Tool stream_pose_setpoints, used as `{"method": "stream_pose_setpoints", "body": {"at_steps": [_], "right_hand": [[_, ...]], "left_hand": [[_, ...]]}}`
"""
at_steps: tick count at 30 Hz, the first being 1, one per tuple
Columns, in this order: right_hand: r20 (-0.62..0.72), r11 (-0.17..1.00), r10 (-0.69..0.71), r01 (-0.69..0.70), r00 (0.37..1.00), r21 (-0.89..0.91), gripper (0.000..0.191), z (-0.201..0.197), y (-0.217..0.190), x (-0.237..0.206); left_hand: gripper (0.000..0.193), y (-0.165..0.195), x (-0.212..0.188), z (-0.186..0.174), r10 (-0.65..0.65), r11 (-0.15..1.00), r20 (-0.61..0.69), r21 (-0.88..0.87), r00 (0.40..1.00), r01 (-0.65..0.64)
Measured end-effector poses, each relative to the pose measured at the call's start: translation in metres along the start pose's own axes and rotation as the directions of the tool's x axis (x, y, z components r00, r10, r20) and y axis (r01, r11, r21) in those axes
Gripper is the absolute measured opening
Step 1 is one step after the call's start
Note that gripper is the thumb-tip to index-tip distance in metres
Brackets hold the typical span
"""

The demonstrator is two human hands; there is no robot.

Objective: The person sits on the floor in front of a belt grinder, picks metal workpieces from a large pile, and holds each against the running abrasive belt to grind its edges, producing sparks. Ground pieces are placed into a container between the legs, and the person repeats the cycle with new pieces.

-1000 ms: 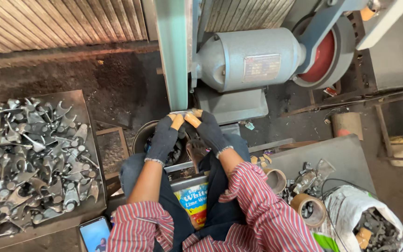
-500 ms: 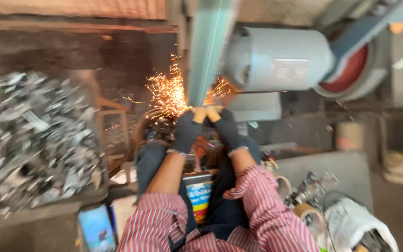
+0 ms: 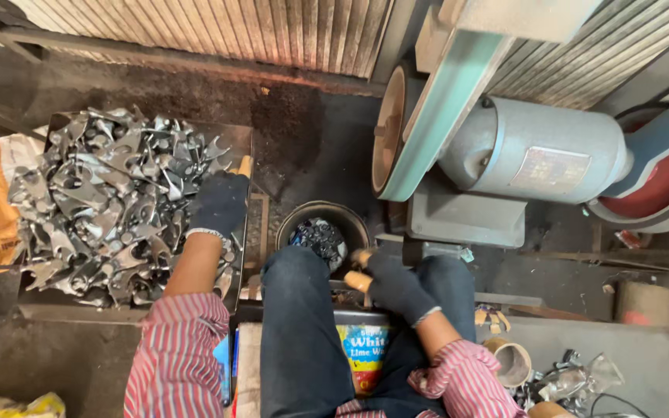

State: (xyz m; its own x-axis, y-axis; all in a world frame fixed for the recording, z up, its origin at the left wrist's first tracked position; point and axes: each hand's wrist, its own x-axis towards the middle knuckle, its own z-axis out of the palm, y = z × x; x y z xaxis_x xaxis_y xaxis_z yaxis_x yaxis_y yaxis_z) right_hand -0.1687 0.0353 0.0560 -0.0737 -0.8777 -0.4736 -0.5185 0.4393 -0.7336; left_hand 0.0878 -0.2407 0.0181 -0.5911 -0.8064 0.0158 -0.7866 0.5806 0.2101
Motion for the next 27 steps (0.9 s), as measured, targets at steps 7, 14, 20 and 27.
{"method": "stream_pose_setpoints", "body": {"at_steps": [7,14,20,27], "right_hand": [[0.079,0.963,-0.161,0.174,0.984,-0.205,0.044,0.018,-0.01,0.004],[-0.023,0.315,0.027,0.013,0.999,0.949,0.035,0.011,0.014,0.001],[-0.02,0.438,0.243,-0.091,0.97,0.894,0.042,-0.004,0.056,-0.044],[-0.044,0.62,-0.127,0.113,0.991,0.776,0.039,-0.031,0.069,-0.04]], "left_hand": [[0.044,0.043,-0.013,-0.025,-0.145,0.867,-0.436,-0.488,0.888,-0.098],[0.053,0.211,-0.105,-0.018,0.079,0.626,-0.073,-0.773,0.994,-0.106],[0.058,0.238,-0.148,0.024,0.388,0.776,-0.278,-0.417,0.879,-0.474],[0.037,0.226,-0.107,0.021,0.184,0.474,0.288,-0.864,0.94,0.172]]}}
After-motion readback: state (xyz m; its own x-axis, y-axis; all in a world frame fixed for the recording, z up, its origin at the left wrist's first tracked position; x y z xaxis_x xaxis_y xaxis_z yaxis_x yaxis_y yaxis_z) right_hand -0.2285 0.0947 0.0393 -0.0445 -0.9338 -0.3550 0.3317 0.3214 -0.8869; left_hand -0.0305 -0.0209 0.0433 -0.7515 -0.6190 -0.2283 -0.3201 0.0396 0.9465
